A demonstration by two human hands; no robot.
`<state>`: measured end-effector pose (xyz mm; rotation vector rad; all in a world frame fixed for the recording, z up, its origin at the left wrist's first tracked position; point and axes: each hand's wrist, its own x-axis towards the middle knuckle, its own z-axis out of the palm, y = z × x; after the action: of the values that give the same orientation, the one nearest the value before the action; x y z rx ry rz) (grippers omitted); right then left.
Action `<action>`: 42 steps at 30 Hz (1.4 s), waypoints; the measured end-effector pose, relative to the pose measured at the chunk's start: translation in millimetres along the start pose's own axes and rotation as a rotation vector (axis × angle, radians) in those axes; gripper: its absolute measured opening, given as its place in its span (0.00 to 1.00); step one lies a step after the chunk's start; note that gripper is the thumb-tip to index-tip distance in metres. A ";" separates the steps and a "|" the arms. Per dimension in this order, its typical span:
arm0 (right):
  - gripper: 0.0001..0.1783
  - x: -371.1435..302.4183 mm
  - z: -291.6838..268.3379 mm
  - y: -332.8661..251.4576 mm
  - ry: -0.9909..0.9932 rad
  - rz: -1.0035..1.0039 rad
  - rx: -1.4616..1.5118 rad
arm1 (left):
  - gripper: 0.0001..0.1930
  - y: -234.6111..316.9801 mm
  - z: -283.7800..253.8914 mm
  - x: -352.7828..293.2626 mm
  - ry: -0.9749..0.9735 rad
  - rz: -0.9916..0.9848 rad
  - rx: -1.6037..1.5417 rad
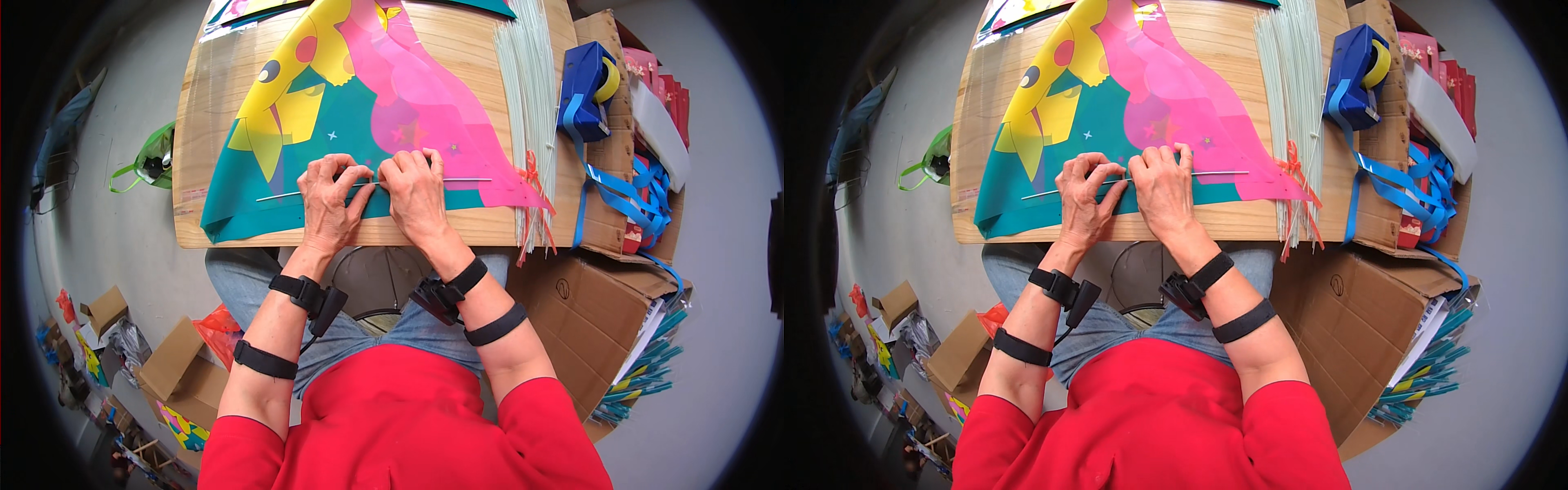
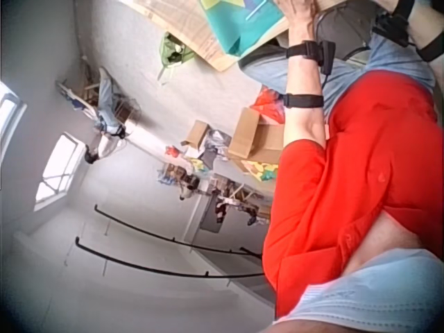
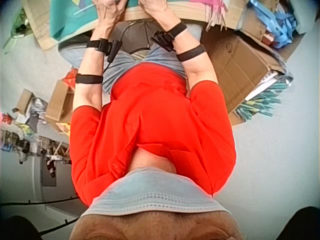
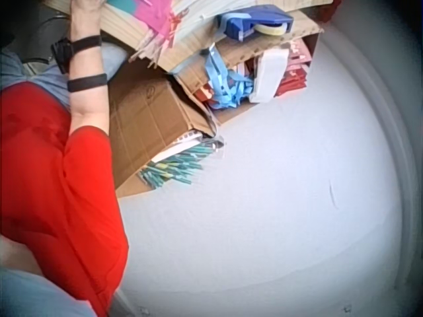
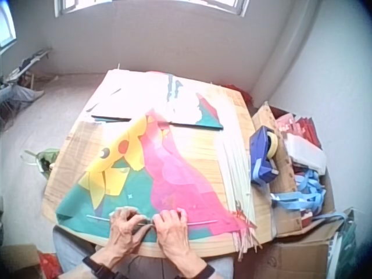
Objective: The person is assembling a Pikachu-themed kite on a wooden board. They align a thin rod along the kite's center, secure it with tape, and attach a string to the kite's frame. The person handles the kite fabric, rods, tape, and string throughout the process.
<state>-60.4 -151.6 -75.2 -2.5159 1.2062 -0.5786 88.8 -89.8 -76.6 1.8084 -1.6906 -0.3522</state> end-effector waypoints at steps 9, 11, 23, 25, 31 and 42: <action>0.02 2.2 1.4 3.3 -0.011 0.021 0.050 | 0.10 -0.8 1.6 1.2 0.027 0.014 -0.010; 0.02 2.0 0.5 3.7 -0.020 0.009 0.046 | 0.10 0.7 2.1 0.2 0.044 0.015 -0.019; 0.07 4.0 -4.6 2.3 -0.090 -0.006 0.057 | 0.10 -1.7 0.6 -3.2 0.053 -0.016 -0.045; 0.07 3.9 -4.8 2.0 -0.099 -0.009 0.058 | 0.10 -2.0 0.9 -3.5 0.055 -0.016 -0.047; 0.07 4.0 -3.5 7.2 -0.097 -0.012 0.031 | 0.11 -1.6 4.0 1.6 0.062 0.017 -0.079; 0.03 3.3 -2.0 2.4 -0.088 0.008 0.044 | 0.11 -0.5 1.9 0.1 0.031 0.011 -0.021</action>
<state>-61.1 -155.8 -73.7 -2.4713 1.1582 -0.4820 88.1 -90.4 -78.3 1.7796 -1.6691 -0.3341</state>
